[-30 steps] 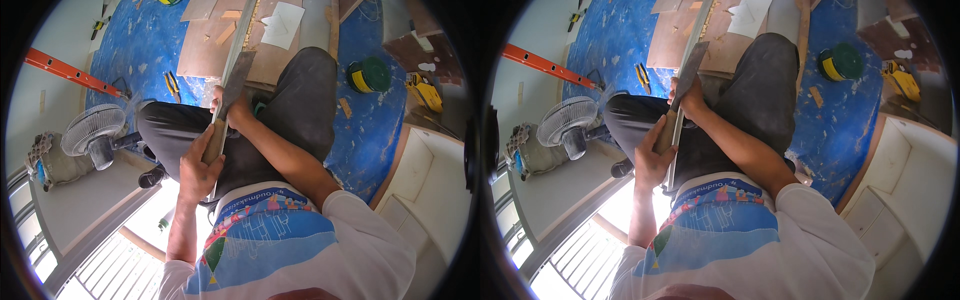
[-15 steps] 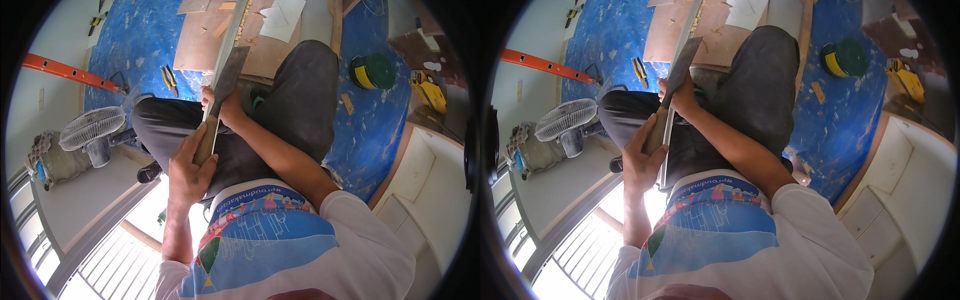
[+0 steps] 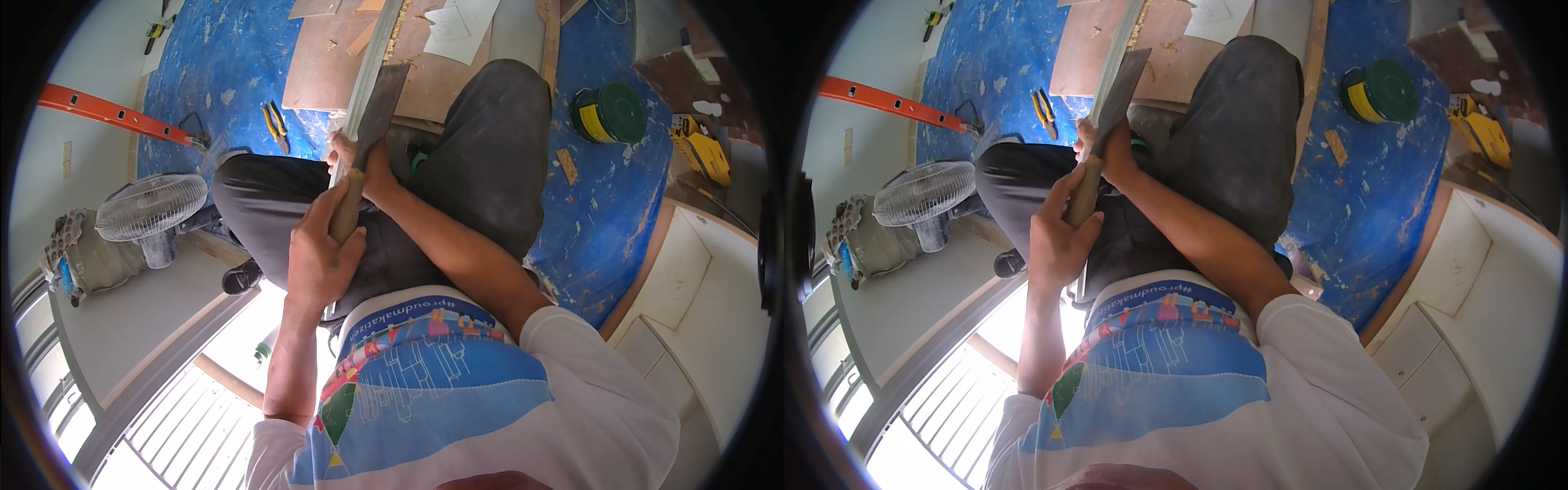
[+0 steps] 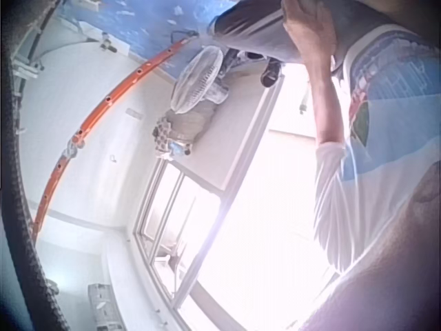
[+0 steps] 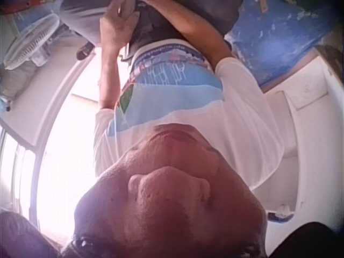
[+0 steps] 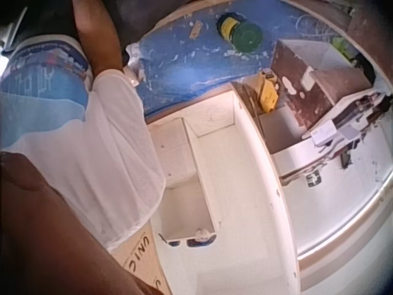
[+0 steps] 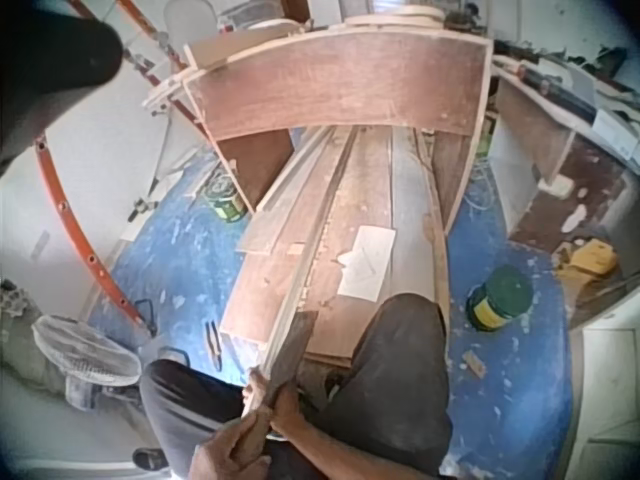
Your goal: The person sits cross-legged on the floor and uses a chisel to carve a long, white wooden molding. They hold the molding with their left hand and repeatedly scrape the surface with the chisel in their right hand, removing thin shavings of material.
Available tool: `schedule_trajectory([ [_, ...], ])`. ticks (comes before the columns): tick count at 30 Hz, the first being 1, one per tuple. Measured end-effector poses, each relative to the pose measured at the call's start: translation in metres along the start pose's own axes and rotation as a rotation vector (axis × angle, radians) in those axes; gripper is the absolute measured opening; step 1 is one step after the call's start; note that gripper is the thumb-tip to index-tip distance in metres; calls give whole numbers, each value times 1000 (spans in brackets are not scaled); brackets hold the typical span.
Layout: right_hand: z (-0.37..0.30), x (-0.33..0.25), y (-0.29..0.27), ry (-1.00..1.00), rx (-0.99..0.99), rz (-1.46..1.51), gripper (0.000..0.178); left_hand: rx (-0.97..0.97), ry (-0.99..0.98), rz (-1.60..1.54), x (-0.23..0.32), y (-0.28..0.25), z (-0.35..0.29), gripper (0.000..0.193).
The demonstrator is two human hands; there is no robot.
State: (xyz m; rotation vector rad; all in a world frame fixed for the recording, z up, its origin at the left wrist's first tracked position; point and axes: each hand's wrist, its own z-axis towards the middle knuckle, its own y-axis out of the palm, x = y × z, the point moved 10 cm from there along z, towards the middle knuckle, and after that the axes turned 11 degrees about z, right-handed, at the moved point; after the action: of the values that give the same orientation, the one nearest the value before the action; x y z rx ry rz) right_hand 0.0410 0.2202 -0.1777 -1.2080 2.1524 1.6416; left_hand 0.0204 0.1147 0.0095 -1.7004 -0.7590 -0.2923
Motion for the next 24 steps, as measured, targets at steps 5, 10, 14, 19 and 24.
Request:
schedule_trajectory([
  [5,-6,-5,-3,34,61,15,20,65,93,89,6,-6,-8,64],
  [10,-7,1,2,21,-58,225,43,49,54,49,0,9,10,65],
  [14,-5,-9,-2,-36,14,68,42,73,139,24,9,0,13,64],
  [19,-1,-8,-7,4,-13,-27,53,60,115,18,14,4,26,61],
  [24,-2,-10,-5,-98,-18,178,45,85,181,-14,10,6,32,63],
])
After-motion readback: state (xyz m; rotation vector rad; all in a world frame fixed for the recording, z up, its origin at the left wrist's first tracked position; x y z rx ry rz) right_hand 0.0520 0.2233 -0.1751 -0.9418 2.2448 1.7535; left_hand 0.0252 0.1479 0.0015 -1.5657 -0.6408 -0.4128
